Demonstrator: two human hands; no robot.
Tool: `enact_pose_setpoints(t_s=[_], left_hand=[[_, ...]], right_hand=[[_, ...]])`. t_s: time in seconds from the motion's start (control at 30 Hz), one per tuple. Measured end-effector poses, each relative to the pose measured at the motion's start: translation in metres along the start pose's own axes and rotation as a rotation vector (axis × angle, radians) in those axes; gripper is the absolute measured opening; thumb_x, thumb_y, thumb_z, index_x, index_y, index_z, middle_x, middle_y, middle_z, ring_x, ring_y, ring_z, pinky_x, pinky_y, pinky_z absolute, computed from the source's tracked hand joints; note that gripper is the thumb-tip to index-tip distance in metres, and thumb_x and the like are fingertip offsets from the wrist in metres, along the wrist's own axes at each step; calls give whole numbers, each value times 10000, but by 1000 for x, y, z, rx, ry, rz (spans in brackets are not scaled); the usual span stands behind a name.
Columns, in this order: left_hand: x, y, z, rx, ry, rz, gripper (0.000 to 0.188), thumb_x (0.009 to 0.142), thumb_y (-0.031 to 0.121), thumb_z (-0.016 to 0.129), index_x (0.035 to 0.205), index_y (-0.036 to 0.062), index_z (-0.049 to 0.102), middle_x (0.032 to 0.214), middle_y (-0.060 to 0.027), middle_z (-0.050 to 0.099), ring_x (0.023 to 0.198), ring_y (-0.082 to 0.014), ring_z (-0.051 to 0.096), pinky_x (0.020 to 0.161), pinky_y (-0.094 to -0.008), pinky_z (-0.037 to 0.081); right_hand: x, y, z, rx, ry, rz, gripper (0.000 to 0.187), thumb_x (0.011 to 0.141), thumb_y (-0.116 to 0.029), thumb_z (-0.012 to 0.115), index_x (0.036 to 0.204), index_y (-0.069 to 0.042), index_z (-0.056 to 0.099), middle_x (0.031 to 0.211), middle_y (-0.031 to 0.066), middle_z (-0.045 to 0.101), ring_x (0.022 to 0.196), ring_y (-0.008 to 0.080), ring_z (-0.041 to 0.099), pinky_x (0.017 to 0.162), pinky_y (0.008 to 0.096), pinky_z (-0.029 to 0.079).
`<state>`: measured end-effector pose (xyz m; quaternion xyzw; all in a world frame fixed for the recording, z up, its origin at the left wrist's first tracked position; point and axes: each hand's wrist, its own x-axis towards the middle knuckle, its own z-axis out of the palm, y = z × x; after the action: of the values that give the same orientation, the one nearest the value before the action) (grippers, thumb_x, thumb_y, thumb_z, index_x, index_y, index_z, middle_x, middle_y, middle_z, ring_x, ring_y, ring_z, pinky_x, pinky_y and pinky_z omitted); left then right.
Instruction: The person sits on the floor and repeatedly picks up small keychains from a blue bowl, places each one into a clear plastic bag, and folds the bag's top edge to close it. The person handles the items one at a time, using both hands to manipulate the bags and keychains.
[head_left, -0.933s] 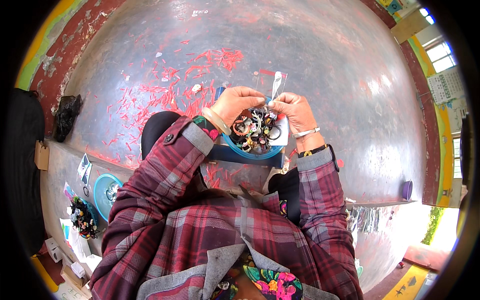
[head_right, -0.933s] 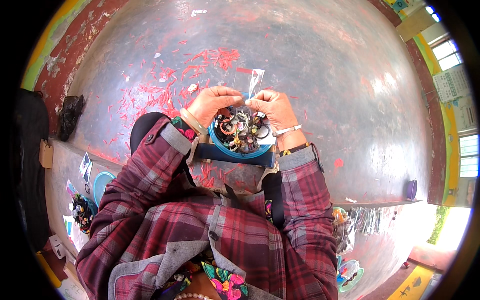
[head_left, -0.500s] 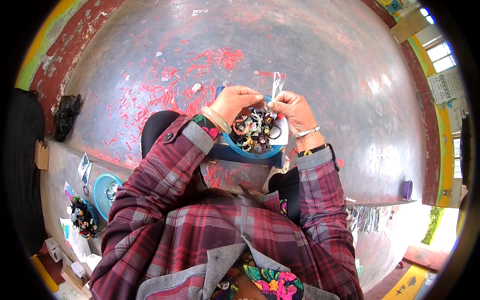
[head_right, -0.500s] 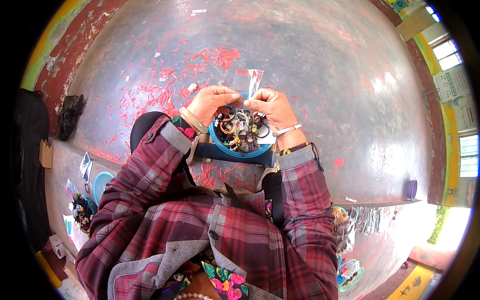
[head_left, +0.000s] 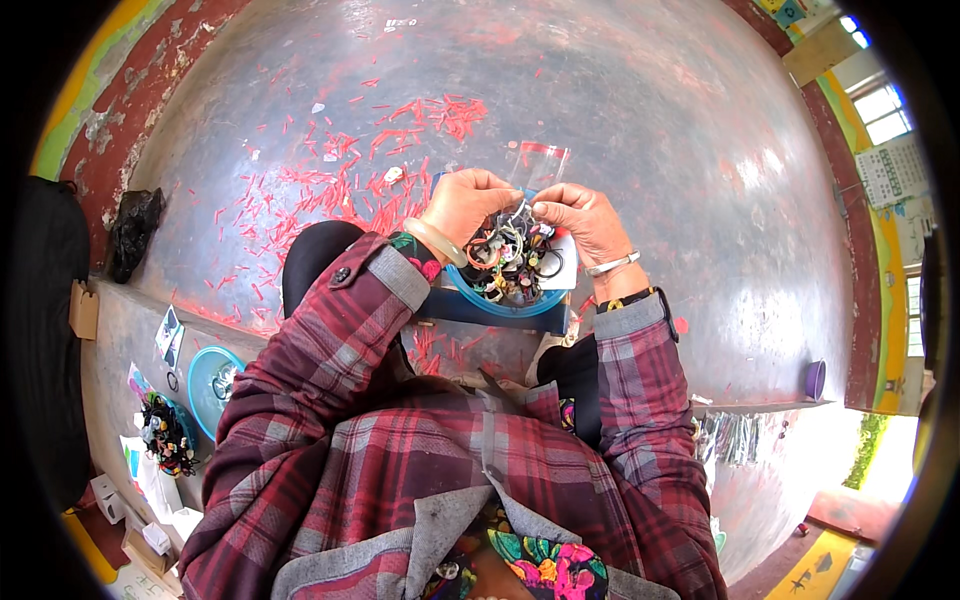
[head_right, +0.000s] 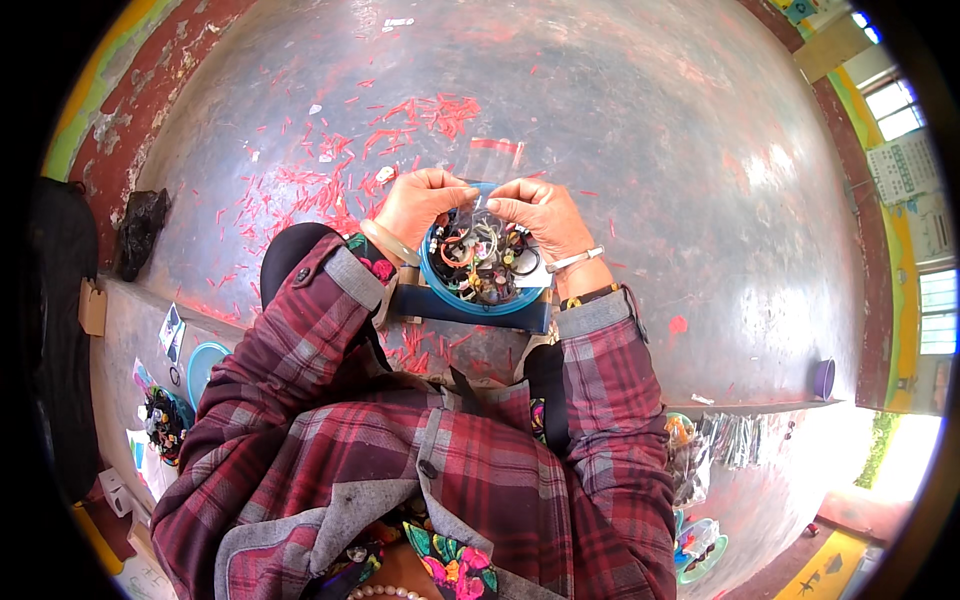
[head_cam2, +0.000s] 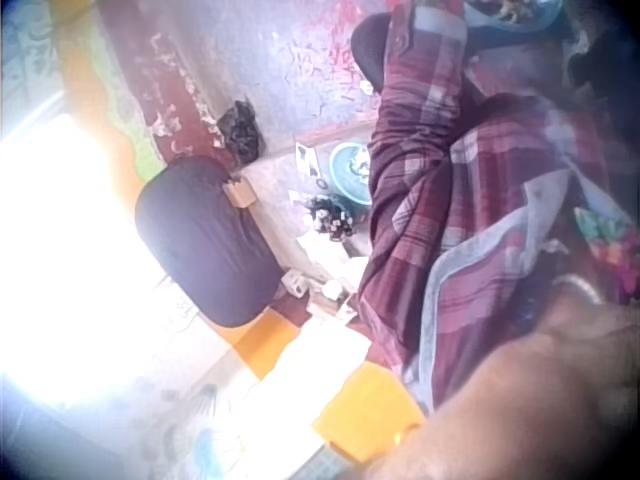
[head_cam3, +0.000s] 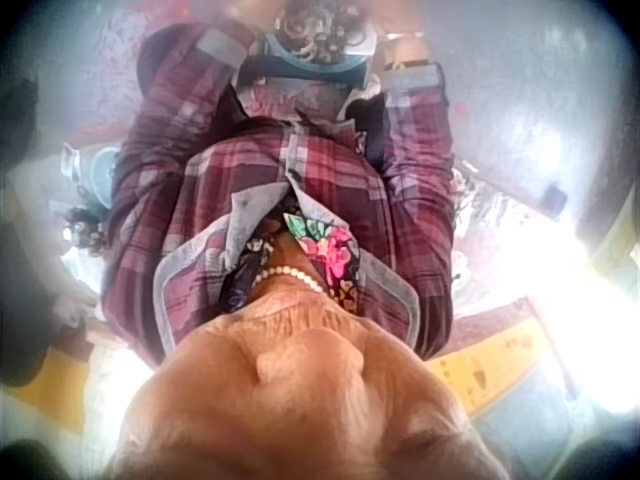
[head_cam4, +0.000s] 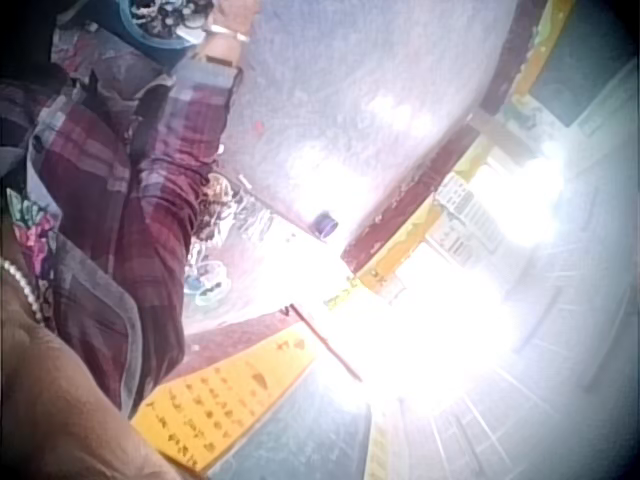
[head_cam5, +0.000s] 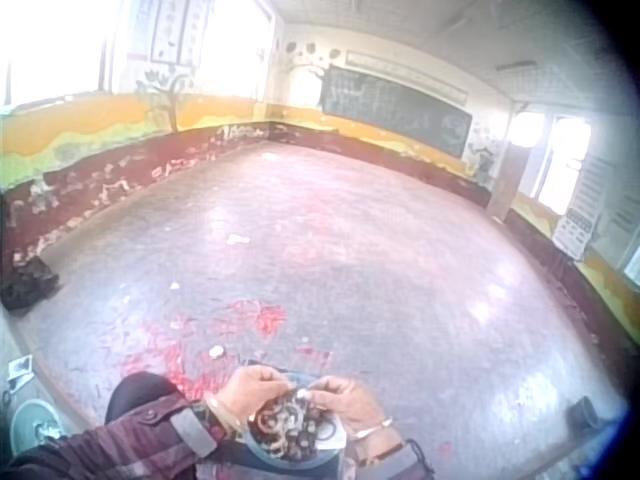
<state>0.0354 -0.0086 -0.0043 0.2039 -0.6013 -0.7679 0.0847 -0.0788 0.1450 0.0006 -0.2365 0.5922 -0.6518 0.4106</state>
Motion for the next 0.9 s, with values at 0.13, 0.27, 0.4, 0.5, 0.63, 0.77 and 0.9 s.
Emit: enact_pose_setpoints(t_s=[0.13, 0.27, 0.4, 0.5, 0.63, 0.77, 0.9], left_hand=[[-2, 3, 2, -23, 11, -3, 131, 769, 134, 681, 745, 35, 598, 626, 21, 543, 521, -39, 441, 462, -178, 335], [-4, 6, 4, -76, -2, 4, 129, 767, 127, 683, 731, 44, 591, 619, 25, 535, 518, -40, 439, 459, -178, 328], [1, -1, 1, -48, -22, 78, 133, 774, 126, 677, 713, 54, 582, 613, 31, 527, 527, -40, 441, 460, -179, 325], [1, -2, 1, -97, -68, 84, 125, 780, 128, 671, 725, 59, 582, 640, 26, 539, 543, -42, 458, 477, -181, 342], [-1, 1, 1, -145, -121, 59, 113, 791, 146, 660, 797, 58, 590, 720, 10, 576, 583, -53, 498, 516, -183, 383], [-2, 3, 1, -151, -200, -24, 148, 804, 168, 644, 884, 54, 593, 779, -4, 601, 637, -50, 523, 525, -181, 397], [-5, 5, 2, -110, -255, -45, 168, 806, 165, 639, 926, 55, 597, 812, -13, 620, 642, -36, 522, 515, -177, 388]], right_hand=[[0, 0, 1, -5, -12, 5, 162, 728, -98, 705, 847, -4, 650, 738, 12, 619, 651, 80, 540, 594, 215, 420], [-1, -1, 1, 36, -14, 18, 152, 727, -90, 704, 842, -7, 650, 735, 10, 618, 654, 79, 540, 595, 215, 421], [-2, -2, 4, 87, -12, 48, 142, 723, -80, 705, 833, -11, 648, 725, 7, 613, 649, 77, 536, 592, 213, 418], [-1, 0, 1, 79, -20, 42, 134, 719, -75, 709, 816, -12, 642, 708, 6, 606, 637, 75, 532, 584, 212, 415], [0, 1, 0, 78, -9, 3, 111, 719, -77, 713, 770, -26, 629, 688, 6, 596, 630, 75, 528, 576, 213, 410], [1, 4, -1, 72, 29, -73, 122, 711, -81, 725, 741, -35, 615, 685, 8, 596, 630, 78, 529, 573, 214, 406], [4, 7, -4, 102, 31, -141, 142, 698, -84, 737, 721, -37, 605, 688, 12, 599, 633, 82, 533, 574, 218, 406]])
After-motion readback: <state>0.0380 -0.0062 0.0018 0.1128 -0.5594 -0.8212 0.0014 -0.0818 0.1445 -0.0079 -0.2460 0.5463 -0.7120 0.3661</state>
